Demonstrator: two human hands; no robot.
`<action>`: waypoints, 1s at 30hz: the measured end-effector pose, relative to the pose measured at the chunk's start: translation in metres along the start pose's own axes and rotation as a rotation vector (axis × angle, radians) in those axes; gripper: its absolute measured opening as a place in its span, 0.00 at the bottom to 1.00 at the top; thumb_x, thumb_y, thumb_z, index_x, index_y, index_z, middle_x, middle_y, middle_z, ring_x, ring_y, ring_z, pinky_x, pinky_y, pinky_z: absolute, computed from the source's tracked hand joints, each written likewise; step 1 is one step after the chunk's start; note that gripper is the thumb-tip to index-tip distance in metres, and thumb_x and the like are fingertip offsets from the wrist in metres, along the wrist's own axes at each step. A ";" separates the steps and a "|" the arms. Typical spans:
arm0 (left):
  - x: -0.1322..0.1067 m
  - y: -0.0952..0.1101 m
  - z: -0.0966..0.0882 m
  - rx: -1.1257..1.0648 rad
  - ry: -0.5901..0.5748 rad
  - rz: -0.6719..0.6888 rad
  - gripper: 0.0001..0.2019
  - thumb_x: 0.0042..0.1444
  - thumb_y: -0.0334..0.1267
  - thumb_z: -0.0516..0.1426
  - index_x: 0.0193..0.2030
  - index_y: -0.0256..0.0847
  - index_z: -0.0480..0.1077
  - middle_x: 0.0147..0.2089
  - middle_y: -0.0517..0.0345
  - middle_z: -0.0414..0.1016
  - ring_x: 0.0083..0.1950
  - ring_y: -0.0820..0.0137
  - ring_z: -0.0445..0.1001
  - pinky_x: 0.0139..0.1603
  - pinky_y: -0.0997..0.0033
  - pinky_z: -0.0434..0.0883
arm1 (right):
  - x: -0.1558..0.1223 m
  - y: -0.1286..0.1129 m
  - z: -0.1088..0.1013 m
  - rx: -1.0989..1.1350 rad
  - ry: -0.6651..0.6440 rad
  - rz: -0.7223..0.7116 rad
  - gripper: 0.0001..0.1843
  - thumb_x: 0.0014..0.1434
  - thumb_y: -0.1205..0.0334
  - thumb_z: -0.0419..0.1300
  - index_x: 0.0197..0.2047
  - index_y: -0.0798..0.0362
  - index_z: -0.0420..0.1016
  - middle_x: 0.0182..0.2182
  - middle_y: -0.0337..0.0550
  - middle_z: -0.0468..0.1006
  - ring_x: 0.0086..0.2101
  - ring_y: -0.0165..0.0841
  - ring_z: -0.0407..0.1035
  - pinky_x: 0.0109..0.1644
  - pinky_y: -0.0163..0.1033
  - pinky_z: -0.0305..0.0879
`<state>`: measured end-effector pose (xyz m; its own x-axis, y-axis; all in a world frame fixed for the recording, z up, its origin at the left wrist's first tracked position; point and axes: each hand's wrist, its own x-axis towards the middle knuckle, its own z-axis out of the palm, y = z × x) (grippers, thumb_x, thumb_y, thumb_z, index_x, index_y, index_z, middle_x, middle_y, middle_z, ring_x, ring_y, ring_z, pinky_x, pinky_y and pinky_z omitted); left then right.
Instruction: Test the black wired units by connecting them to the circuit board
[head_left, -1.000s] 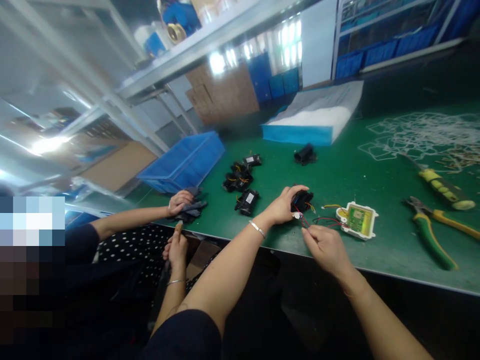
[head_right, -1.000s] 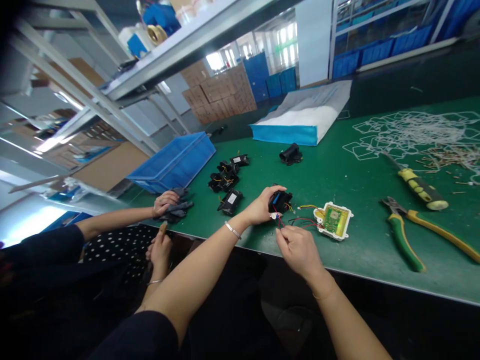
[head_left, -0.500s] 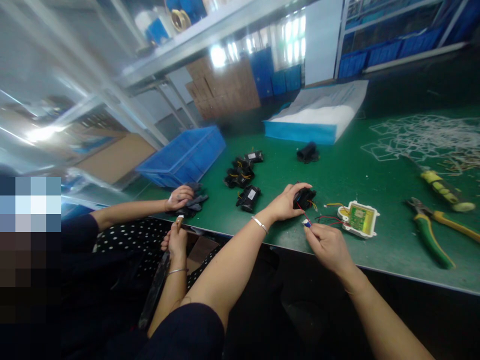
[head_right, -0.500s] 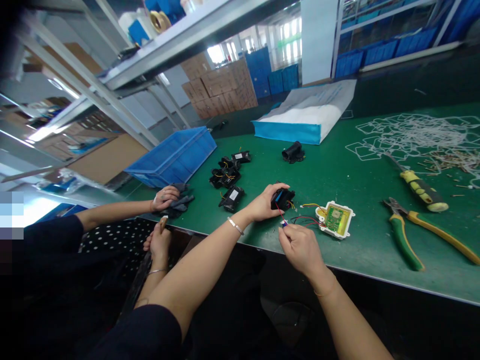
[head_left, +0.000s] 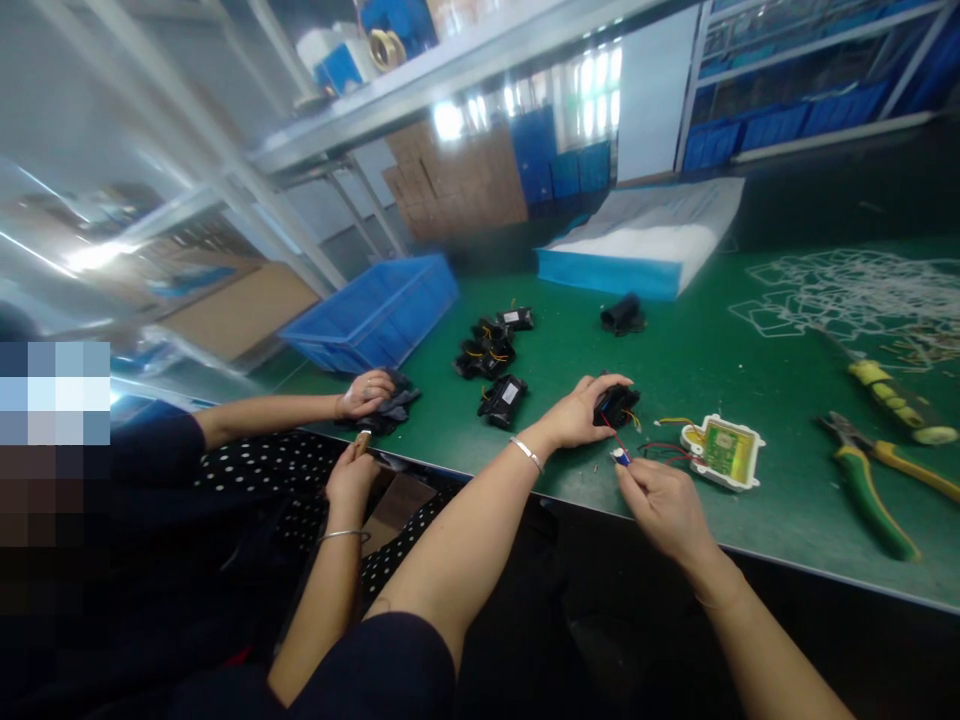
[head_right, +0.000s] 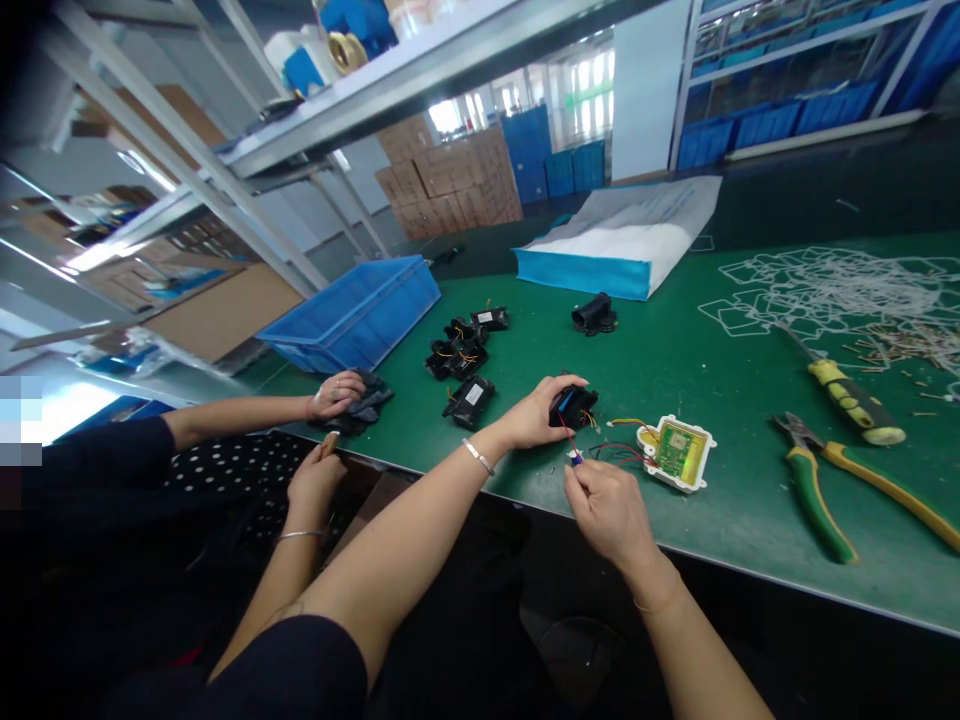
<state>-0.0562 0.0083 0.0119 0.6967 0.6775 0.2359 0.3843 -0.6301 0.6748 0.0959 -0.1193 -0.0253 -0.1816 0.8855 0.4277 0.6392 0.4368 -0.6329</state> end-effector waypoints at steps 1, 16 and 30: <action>0.000 0.000 0.000 -0.001 0.000 0.003 0.39 0.43 0.28 0.63 0.62 0.50 0.55 0.59 0.54 0.59 0.60 0.64 0.62 0.63 0.62 0.61 | 0.000 -0.001 -0.001 -0.007 -0.001 0.003 0.21 0.66 0.60 0.47 0.21 0.53 0.62 0.21 0.41 0.66 0.25 0.29 0.62 0.33 0.36 0.52; 0.000 0.005 -0.001 -0.008 -0.008 -0.026 0.40 0.42 0.27 0.63 0.62 0.51 0.55 0.58 0.55 0.59 0.59 0.64 0.63 0.64 0.61 0.61 | -0.001 0.000 -0.007 -0.067 -0.008 -0.011 0.21 0.66 0.60 0.47 0.20 0.53 0.59 0.20 0.39 0.64 0.24 0.29 0.61 0.33 0.36 0.52; 0.004 0.004 0.005 -0.001 0.055 -0.074 0.43 0.40 0.29 0.65 0.63 0.50 0.53 0.60 0.54 0.59 0.60 0.62 0.61 0.63 0.59 0.61 | 0.007 0.002 -0.022 -0.085 -0.061 0.158 0.20 0.65 0.50 0.48 0.26 0.52 0.64 0.25 0.40 0.70 0.27 0.31 0.65 0.31 0.35 0.55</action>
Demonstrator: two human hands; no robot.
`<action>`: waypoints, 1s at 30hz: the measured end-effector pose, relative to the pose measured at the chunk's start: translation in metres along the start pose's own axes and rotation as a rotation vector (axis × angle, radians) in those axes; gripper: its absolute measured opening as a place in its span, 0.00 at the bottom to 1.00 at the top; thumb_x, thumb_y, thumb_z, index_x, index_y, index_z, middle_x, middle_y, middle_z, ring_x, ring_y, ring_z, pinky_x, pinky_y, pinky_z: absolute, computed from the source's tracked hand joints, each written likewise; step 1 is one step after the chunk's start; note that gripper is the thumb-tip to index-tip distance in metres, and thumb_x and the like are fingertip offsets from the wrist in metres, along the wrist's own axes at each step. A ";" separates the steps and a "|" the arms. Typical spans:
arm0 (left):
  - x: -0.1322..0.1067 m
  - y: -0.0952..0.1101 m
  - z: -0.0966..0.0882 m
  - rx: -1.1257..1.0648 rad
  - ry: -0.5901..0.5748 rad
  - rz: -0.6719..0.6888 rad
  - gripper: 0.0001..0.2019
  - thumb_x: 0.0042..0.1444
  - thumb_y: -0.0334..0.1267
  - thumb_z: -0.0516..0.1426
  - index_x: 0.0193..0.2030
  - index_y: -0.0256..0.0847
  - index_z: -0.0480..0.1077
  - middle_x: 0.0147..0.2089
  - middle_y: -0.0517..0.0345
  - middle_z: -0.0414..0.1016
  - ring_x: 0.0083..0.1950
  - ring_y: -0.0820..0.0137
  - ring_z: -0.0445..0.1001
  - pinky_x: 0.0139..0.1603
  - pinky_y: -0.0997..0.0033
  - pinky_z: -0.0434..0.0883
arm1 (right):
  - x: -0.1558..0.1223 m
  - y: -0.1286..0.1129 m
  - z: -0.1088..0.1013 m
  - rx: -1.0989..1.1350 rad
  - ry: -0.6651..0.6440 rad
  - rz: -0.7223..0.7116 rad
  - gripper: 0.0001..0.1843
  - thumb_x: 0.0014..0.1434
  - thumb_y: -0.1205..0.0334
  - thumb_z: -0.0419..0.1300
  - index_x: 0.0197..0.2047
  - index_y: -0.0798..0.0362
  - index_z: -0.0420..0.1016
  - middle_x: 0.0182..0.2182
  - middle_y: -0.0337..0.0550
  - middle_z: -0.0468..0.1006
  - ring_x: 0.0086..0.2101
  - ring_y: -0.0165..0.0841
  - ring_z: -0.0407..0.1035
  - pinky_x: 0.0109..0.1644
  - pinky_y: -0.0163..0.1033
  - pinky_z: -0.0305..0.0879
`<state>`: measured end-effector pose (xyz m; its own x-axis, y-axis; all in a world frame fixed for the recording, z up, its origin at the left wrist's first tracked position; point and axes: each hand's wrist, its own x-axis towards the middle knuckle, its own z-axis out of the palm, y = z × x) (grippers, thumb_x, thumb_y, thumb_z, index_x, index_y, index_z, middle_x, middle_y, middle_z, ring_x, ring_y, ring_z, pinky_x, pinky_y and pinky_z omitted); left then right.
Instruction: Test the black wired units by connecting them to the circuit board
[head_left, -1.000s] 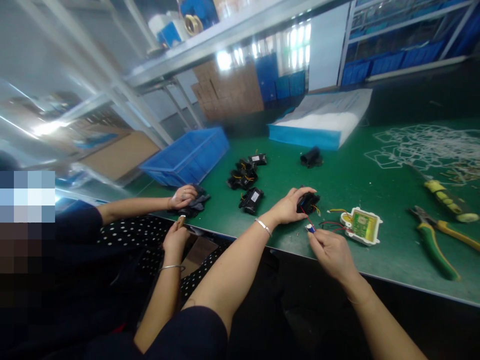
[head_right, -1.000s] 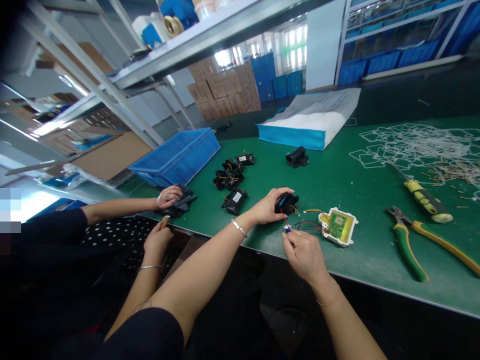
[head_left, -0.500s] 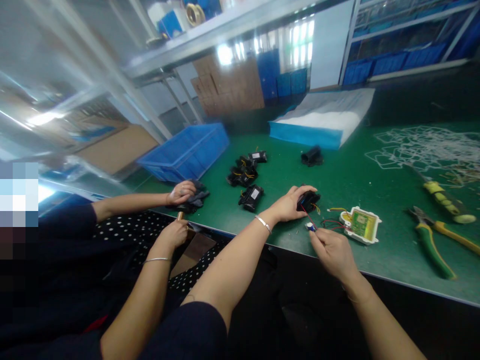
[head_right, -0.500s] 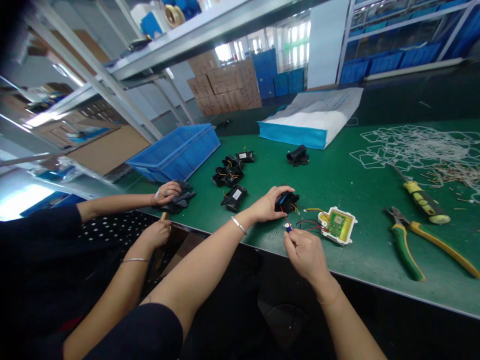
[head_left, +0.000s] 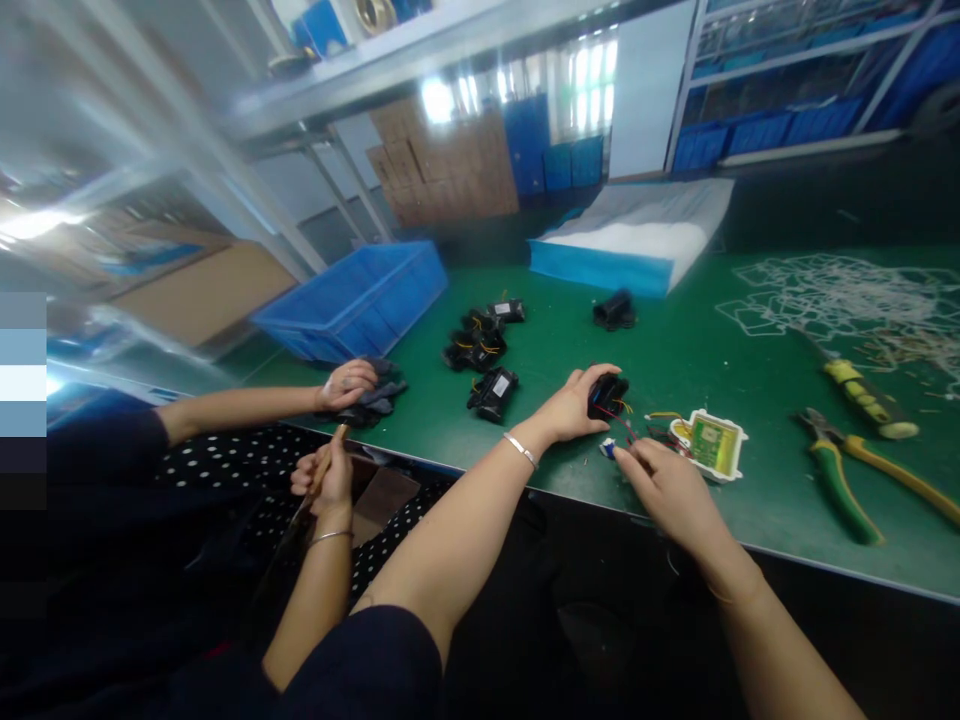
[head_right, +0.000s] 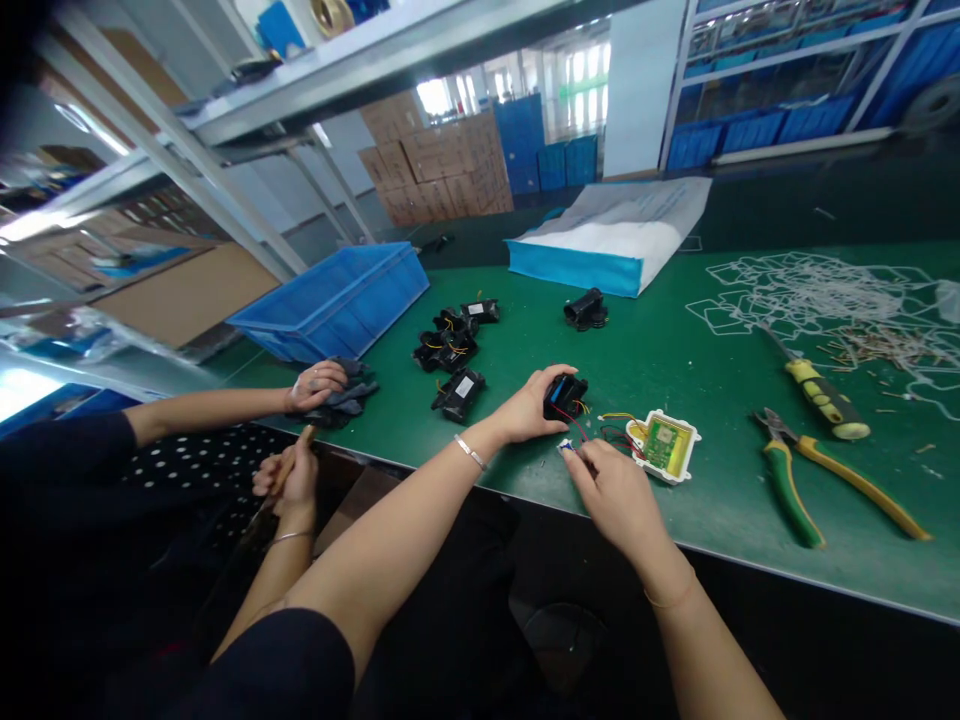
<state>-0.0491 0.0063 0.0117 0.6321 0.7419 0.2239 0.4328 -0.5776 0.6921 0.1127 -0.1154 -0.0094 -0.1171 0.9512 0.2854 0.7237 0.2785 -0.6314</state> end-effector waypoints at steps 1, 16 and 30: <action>0.000 0.000 0.000 -0.003 0.005 -0.007 0.44 0.39 0.29 0.65 0.63 0.49 0.52 0.60 0.53 0.59 0.60 0.62 0.61 0.64 0.58 0.60 | 0.000 -0.001 -0.001 0.009 -0.005 0.010 0.18 0.64 0.49 0.49 0.29 0.52 0.66 0.28 0.42 0.72 0.28 0.32 0.67 0.32 0.35 0.57; -0.006 0.011 -0.016 -0.100 -0.010 0.017 0.48 0.43 0.31 0.62 0.69 0.51 0.43 0.59 0.53 0.62 0.57 0.62 0.65 0.62 0.60 0.62 | 0.012 -0.005 -0.008 -0.072 0.181 0.287 0.17 0.63 0.49 0.51 0.48 0.52 0.64 0.27 0.45 0.78 0.26 0.38 0.72 0.28 0.38 0.57; -0.009 0.063 -0.042 0.564 0.000 -0.347 0.22 0.46 0.58 0.59 0.44 0.49 0.76 0.46 0.50 0.71 0.43 0.54 0.74 0.48 0.53 0.69 | 0.005 -0.018 -0.005 -0.171 -0.068 0.023 0.22 0.65 0.46 0.47 0.26 0.50 0.67 0.23 0.40 0.75 0.25 0.32 0.69 0.27 0.36 0.50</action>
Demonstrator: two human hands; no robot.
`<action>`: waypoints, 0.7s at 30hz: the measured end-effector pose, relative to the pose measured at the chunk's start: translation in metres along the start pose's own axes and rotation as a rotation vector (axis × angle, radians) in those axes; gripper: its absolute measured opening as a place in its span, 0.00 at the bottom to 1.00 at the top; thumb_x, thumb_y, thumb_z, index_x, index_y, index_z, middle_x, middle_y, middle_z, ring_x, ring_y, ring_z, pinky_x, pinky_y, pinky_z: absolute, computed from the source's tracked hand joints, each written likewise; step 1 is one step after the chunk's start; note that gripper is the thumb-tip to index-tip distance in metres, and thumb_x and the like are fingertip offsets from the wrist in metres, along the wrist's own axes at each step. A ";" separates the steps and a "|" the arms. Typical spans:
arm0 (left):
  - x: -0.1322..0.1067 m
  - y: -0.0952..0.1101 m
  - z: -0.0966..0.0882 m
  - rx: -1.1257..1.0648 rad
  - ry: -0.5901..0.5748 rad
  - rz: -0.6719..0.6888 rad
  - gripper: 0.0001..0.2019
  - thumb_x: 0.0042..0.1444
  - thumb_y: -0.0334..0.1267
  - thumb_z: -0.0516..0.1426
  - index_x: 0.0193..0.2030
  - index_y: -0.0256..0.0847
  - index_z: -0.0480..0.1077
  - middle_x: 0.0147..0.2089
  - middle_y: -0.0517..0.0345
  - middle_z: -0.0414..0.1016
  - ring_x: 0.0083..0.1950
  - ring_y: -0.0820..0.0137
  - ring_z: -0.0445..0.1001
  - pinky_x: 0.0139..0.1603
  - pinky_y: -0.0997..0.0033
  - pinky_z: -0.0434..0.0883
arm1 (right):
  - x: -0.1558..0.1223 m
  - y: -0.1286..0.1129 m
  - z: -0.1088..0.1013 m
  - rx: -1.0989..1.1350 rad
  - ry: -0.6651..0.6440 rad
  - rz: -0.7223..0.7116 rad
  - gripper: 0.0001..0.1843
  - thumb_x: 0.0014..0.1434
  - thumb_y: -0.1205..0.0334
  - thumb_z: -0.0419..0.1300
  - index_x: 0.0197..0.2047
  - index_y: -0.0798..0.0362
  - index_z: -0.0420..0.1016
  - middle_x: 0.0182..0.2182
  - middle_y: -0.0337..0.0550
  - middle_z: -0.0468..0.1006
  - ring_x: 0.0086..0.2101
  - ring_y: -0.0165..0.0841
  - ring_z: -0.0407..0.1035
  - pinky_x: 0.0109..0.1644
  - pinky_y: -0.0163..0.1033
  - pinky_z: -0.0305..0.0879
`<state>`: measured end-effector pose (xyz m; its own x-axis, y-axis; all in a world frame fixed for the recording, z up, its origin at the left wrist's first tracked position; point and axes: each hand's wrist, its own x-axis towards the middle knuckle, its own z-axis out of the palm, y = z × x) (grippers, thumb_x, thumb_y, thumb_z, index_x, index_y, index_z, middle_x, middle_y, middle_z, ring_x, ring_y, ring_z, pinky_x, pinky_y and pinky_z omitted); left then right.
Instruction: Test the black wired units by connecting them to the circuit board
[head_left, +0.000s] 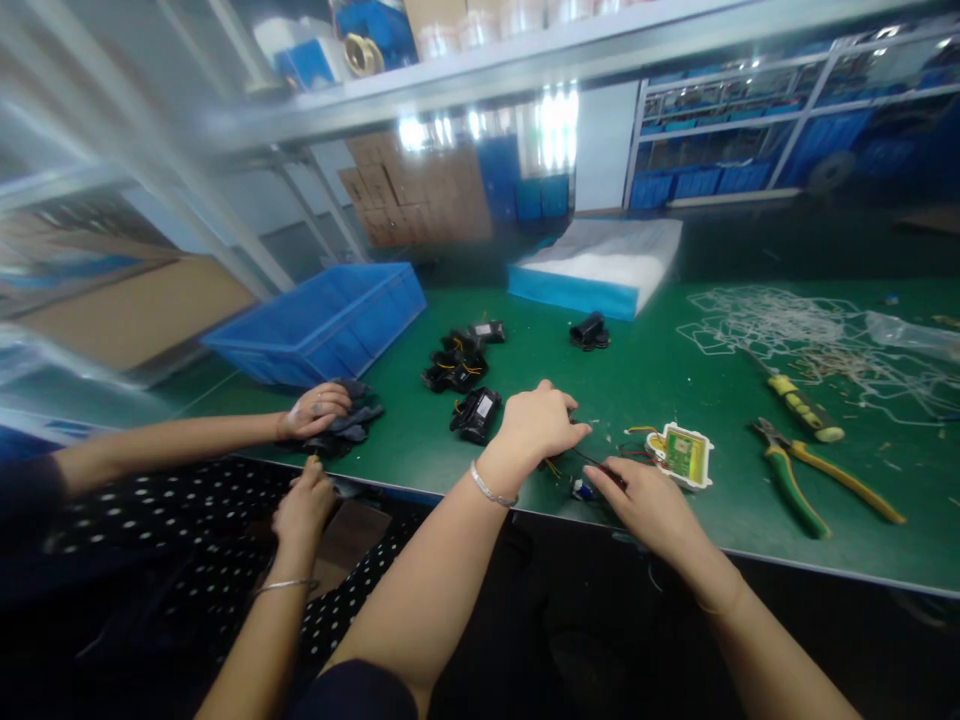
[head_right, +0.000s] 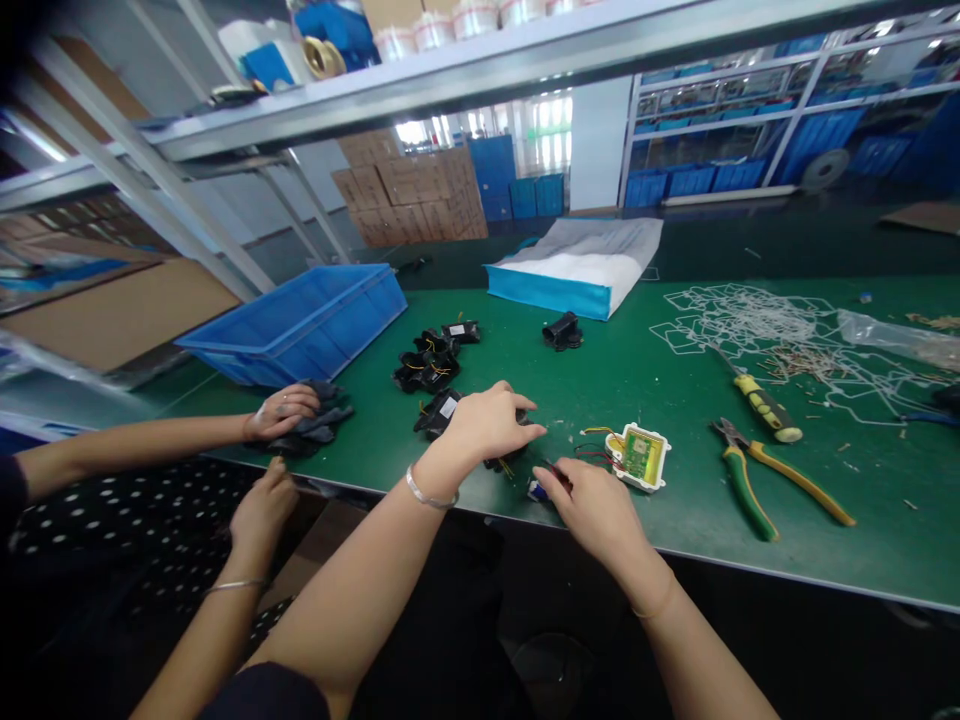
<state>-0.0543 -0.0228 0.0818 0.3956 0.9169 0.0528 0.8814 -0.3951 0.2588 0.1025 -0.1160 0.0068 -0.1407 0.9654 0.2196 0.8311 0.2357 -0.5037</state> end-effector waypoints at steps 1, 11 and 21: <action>0.000 0.001 0.001 0.005 -0.014 -0.011 0.26 0.46 0.61 0.58 0.48 0.50 0.75 0.48 0.48 0.70 0.43 0.54 0.74 0.48 0.53 0.69 | 0.001 0.000 0.001 -0.005 0.010 -0.001 0.22 0.65 0.46 0.46 0.26 0.50 0.67 0.25 0.41 0.76 0.26 0.33 0.69 0.28 0.36 0.50; 0.019 0.004 0.042 -0.112 0.017 0.180 0.25 0.54 0.63 0.50 0.47 0.50 0.74 0.47 0.54 0.76 0.51 0.58 0.70 0.53 0.58 0.67 | 0.000 0.007 0.011 -0.115 0.037 0.112 0.21 0.66 0.53 0.48 0.24 0.51 0.68 0.25 0.42 0.74 0.25 0.32 0.68 0.28 0.37 0.50; 0.025 0.008 0.045 0.077 -0.048 0.126 0.15 0.59 0.50 0.52 0.45 0.50 0.75 0.44 0.55 0.78 0.46 0.61 0.75 0.47 0.65 0.70 | -0.004 0.013 0.009 -0.398 0.119 0.100 0.11 0.65 0.57 0.51 0.46 0.50 0.70 0.40 0.44 0.73 0.40 0.38 0.66 0.41 0.40 0.58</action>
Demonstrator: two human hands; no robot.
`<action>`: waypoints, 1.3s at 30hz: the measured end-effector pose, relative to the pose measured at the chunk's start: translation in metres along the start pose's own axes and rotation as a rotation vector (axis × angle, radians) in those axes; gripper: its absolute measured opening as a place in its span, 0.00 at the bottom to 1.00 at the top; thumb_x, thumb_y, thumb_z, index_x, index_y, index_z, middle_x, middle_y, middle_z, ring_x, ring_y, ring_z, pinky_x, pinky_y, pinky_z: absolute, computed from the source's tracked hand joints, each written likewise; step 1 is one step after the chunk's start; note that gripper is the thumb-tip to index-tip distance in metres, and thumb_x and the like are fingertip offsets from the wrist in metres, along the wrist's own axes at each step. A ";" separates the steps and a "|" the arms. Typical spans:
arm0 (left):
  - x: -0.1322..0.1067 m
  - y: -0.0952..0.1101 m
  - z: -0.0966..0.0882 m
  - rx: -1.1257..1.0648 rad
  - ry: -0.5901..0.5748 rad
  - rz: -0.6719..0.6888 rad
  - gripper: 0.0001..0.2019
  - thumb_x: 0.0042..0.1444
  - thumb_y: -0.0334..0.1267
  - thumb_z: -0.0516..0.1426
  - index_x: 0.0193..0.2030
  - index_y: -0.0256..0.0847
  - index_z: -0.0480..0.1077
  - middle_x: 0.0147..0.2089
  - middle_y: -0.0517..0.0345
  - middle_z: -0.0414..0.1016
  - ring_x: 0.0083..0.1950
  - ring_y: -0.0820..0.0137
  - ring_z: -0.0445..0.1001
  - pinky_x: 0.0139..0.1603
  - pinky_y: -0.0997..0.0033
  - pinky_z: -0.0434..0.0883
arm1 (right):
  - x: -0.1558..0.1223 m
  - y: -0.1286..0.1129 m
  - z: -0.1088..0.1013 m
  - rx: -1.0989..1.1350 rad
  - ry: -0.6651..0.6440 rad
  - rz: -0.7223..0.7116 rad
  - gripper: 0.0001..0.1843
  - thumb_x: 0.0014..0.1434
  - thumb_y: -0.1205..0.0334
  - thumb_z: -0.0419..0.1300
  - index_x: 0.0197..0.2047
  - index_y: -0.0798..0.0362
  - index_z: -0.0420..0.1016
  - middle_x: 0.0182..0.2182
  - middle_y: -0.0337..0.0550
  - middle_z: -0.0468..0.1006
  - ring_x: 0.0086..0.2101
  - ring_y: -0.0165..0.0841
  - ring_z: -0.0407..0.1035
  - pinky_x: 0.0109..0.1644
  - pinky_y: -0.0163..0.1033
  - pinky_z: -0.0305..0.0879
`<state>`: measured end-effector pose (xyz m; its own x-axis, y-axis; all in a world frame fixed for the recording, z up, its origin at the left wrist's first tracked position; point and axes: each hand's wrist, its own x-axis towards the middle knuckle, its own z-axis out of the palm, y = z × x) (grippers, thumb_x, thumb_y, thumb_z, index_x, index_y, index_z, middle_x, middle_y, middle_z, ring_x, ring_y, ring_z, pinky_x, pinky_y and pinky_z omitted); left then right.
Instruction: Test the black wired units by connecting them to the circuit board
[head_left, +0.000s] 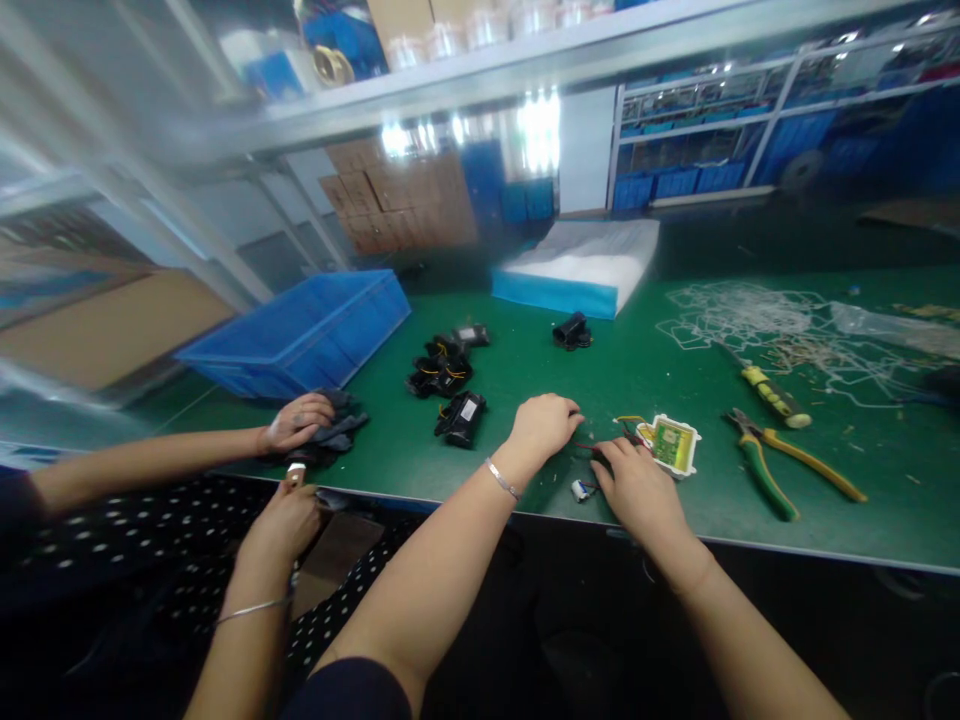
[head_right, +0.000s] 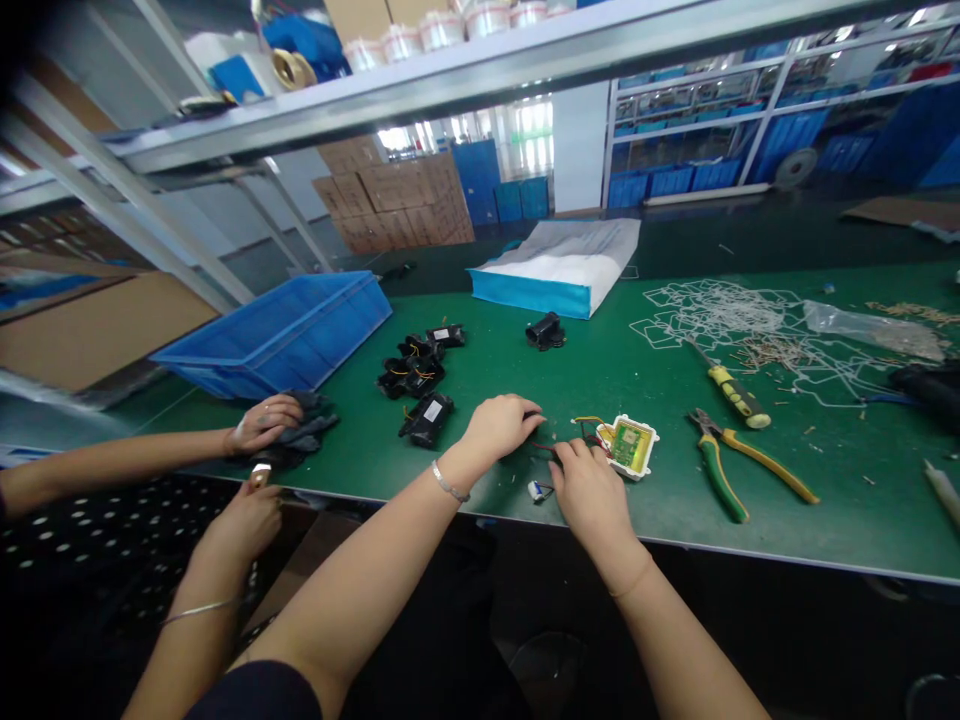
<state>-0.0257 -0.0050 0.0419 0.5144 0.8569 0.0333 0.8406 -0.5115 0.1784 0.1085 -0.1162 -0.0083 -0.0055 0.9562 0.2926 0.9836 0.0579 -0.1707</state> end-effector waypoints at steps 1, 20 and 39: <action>0.001 -0.001 0.001 0.033 0.033 -0.049 0.16 0.60 0.49 0.51 0.45 0.47 0.75 0.44 0.52 0.77 0.46 0.61 0.75 0.47 0.64 0.70 | 0.001 -0.002 0.002 -0.023 0.018 -0.015 0.13 0.65 0.58 0.51 0.50 0.50 0.69 0.42 0.44 0.73 0.40 0.38 0.65 0.41 0.40 0.58; 0.008 -0.035 0.028 -0.765 0.190 -0.066 0.11 0.55 0.34 0.55 0.44 0.40 0.74 0.45 0.55 0.78 0.46 0.70 0.75 0.52 0.72 0.70 | 0.028 -0.026 -0.018 0.007 -0.061 -0.277 0.18 0.64 0.54 0.49 0.32 0.53 0.74 0.31 0.47 0.76 0.38 0.39 0.69 0.43 0.43 0.59; 0.019 -0.030 0.030 -0.611 0.326 -0.220 0.11 0.56 0.35 0.53 0.43 0.44 0.75 0.44 0.59 0.78 0.43 0.71 0.75 0.48 0.74 0.70 | 0.072 -0.016 0.019 2.214 0.069 0.400 0.14 0.55 0.52 0.60 0.24 0.50 0.67 0.47 0.42 0.76 0.54 0.34 0.64 0.58 0.41 0.58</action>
<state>-0.0358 0.0251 0.0082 0.1870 0.9601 0.2080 0.6247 -0.2797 0.7290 0.0888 -0.0428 -0.0021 0.1319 0.9913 -0.0002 -0.7559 0.1005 -0.6469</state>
